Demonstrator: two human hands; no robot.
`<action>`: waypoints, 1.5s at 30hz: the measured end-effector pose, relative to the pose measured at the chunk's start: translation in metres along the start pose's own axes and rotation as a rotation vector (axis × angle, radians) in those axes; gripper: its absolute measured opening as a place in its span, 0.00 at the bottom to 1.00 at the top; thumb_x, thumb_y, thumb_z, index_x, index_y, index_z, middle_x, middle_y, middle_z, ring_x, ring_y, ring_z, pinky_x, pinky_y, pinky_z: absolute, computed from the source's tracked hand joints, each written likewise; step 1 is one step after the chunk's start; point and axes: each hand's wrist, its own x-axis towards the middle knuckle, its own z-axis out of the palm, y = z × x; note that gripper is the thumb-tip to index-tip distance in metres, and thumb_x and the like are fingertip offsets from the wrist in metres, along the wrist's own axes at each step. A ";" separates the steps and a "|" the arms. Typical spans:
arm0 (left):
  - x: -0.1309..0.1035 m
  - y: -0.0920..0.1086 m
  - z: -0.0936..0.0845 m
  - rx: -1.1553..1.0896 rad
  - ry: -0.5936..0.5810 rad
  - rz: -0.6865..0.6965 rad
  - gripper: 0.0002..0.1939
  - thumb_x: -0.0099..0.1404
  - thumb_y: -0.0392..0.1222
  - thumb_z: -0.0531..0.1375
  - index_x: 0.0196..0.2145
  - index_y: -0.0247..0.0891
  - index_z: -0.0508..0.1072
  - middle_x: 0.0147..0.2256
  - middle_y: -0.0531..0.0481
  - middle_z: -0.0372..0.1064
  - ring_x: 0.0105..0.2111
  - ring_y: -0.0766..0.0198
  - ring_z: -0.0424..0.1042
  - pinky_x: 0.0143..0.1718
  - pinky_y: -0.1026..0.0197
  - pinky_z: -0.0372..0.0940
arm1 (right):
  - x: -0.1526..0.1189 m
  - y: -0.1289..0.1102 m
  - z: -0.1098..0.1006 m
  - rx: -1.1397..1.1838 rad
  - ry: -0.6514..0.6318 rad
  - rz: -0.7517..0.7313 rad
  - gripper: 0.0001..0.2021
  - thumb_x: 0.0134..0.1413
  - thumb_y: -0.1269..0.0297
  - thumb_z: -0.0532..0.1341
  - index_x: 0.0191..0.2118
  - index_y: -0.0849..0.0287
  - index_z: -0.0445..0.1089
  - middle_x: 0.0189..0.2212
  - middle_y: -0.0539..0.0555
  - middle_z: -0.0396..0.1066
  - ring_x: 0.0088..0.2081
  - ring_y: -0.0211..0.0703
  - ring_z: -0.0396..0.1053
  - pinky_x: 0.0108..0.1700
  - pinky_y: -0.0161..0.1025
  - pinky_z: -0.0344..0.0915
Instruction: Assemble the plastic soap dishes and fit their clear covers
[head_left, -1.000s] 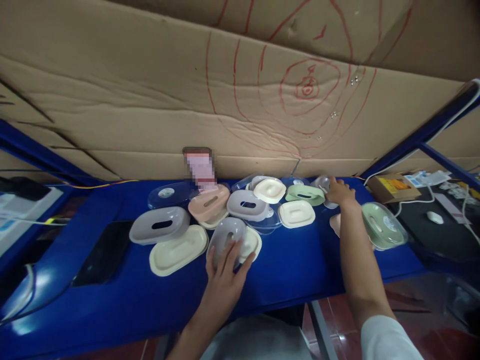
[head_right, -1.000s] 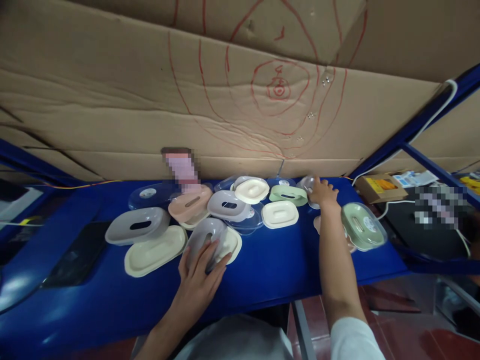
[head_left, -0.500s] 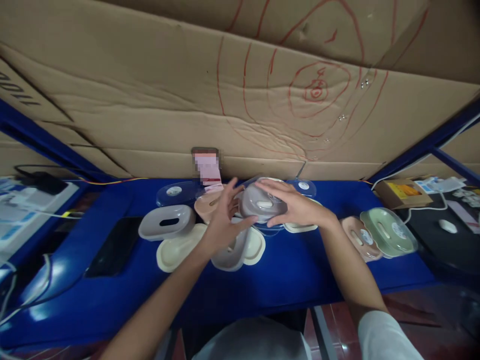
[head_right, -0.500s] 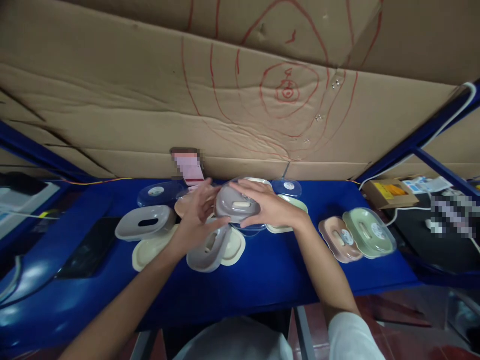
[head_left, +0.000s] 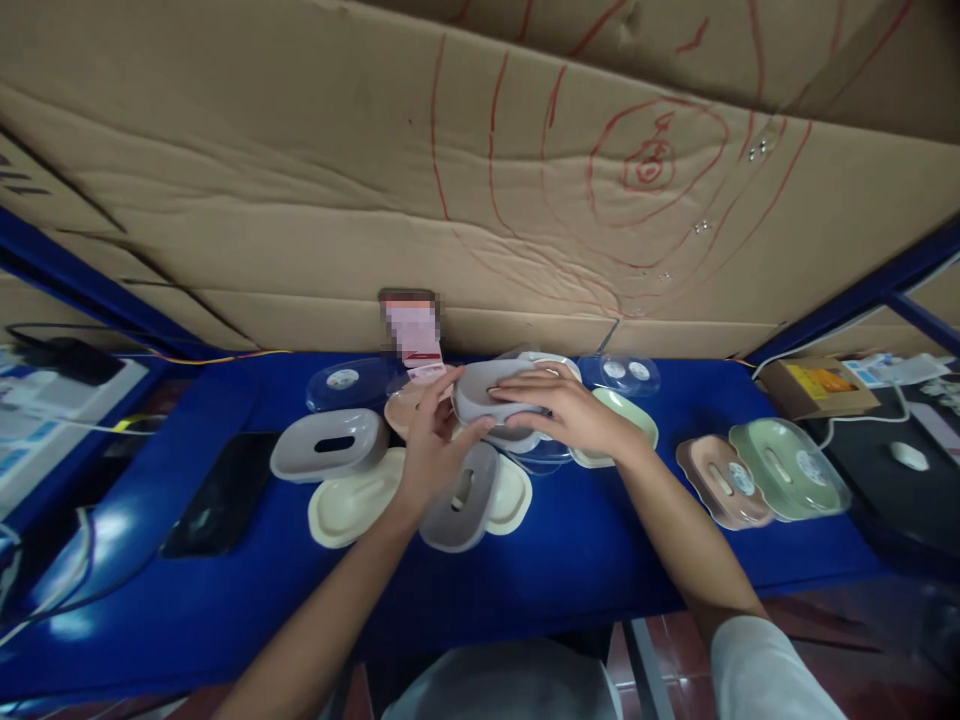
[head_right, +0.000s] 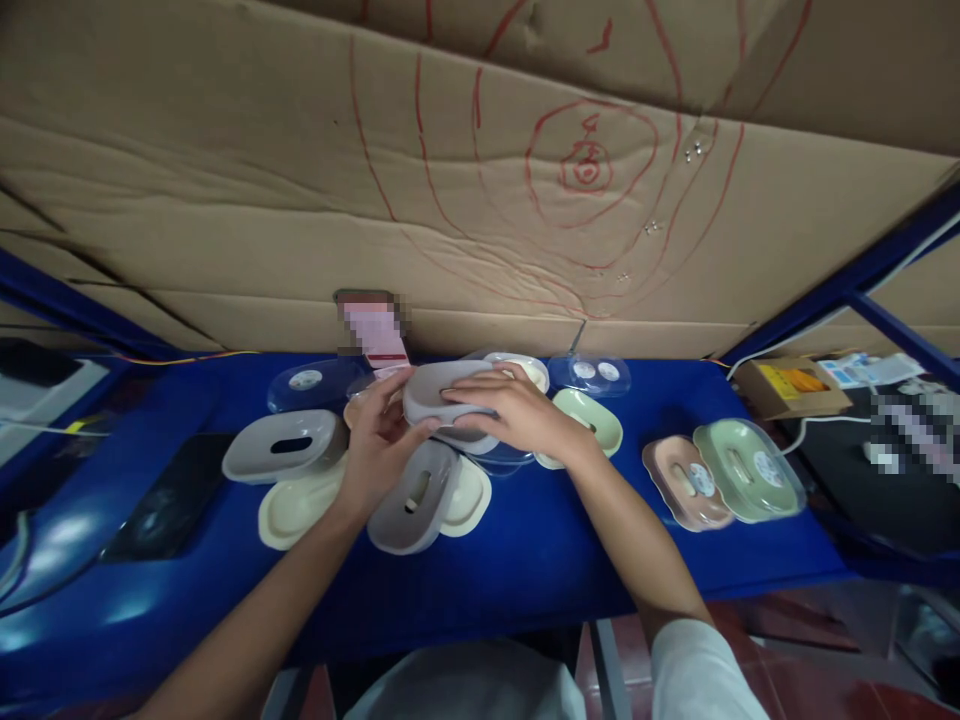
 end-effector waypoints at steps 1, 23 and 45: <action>0.001 -0.001 0.000 0.005 0.008 0.012 0.38 0.64 0.53 0.73 0.67 0.45 0.65 0.64 0.38 0.69 0.61 0.50 0.75 0.61 0.47 0.73 | 0.002 0.001 0.003 0.016 0.016 -0.004 0.18 0.74 0.54 0.62 0.64 0.44 0.74 0.63 0.53 0.76 0.66 0.50 0.71 0.74 0.57 0.52; -0.005 0.006 -0.005 0.974 0.140 0.235 0.23 0.74 0.53 0.62 0.62 0.43 0.73 0.69 0.34 0.61 0.65 0.38 0.64 0.67 0.33 0.54 | -0.083 0.094 -0.065 -0.497 0.157 1.235 0.28 0.72 0.53 0.53 0.73 0.52 0.62 0.73 0.67 0.59 0.71 0.71 0.59 0.67 0.73 0.57; -0.012 0.009 0.001 0.833 0.000 0.357 0.14 0.75 0.43 0.60 0.56 0.42 0.75 0.61 0.39 0.71 0.62 0.46 0.70 0.64 0.40 0.64 | -0.113 0.109 -0.031 -0.452 0.516 1.293 0.30 0.72 0.51 0.52 0.68 0.68 0.65 0.61 0.75 0.71 0.64 0.70 0.68 0.63 0.62 0.66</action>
